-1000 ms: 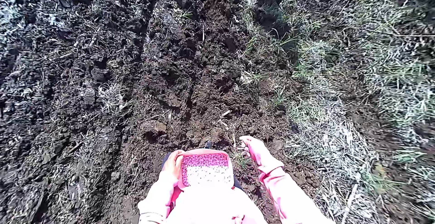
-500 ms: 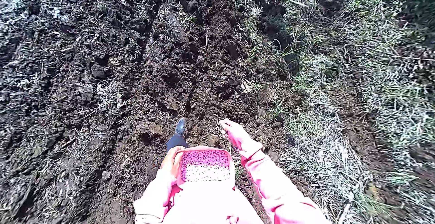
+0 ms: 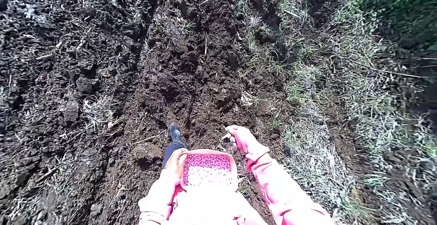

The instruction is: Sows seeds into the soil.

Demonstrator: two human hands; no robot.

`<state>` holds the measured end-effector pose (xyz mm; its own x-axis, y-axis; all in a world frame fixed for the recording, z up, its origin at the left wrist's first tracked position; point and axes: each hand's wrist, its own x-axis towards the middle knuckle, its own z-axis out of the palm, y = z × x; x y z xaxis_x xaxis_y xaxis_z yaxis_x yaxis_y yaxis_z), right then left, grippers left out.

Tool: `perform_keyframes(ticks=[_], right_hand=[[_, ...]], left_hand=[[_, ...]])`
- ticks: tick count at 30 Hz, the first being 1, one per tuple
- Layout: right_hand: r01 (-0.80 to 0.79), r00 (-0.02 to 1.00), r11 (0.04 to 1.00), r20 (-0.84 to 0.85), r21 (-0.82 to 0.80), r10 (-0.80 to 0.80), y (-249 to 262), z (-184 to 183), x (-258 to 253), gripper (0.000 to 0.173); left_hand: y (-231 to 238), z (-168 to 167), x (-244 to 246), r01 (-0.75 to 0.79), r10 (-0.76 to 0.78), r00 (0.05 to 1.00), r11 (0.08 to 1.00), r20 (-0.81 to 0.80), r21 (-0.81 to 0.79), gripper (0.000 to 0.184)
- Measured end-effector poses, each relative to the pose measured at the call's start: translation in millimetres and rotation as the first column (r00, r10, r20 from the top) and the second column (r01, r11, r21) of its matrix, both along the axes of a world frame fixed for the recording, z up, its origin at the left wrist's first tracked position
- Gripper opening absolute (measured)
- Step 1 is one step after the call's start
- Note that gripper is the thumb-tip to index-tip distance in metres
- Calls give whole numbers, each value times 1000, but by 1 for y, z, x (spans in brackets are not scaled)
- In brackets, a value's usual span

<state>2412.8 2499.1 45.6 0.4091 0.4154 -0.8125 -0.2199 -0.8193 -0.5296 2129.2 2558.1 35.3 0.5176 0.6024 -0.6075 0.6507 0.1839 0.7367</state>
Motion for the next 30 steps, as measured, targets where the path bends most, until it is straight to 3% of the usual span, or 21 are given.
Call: perform_keyframes(ticks=[5,11,19,24,30], right_hand=[[-268,938,958,201,-102,284,94,20,31,26],[-171,959,980,209,-106,190,160,21,21,24],[-106,973,970,178,-221,147,140,1,14,26],[2,989,967,142,-256,35,108,-25,10,27],[-97,995,958,2,-271,102,94,-34,-4,28]], left_hand=[[72,-16,12,59,-58,998,995,21,-79,33],[114,-8,-20,-75,85,993,991,80,-115,32],[139,5,-29,-122,127,991,983,29,-140,33],[162,3,-33,-38,36,999,990,-16,-139,34],[166,5,-17,-25,19,999,989,-43,-148,33]])
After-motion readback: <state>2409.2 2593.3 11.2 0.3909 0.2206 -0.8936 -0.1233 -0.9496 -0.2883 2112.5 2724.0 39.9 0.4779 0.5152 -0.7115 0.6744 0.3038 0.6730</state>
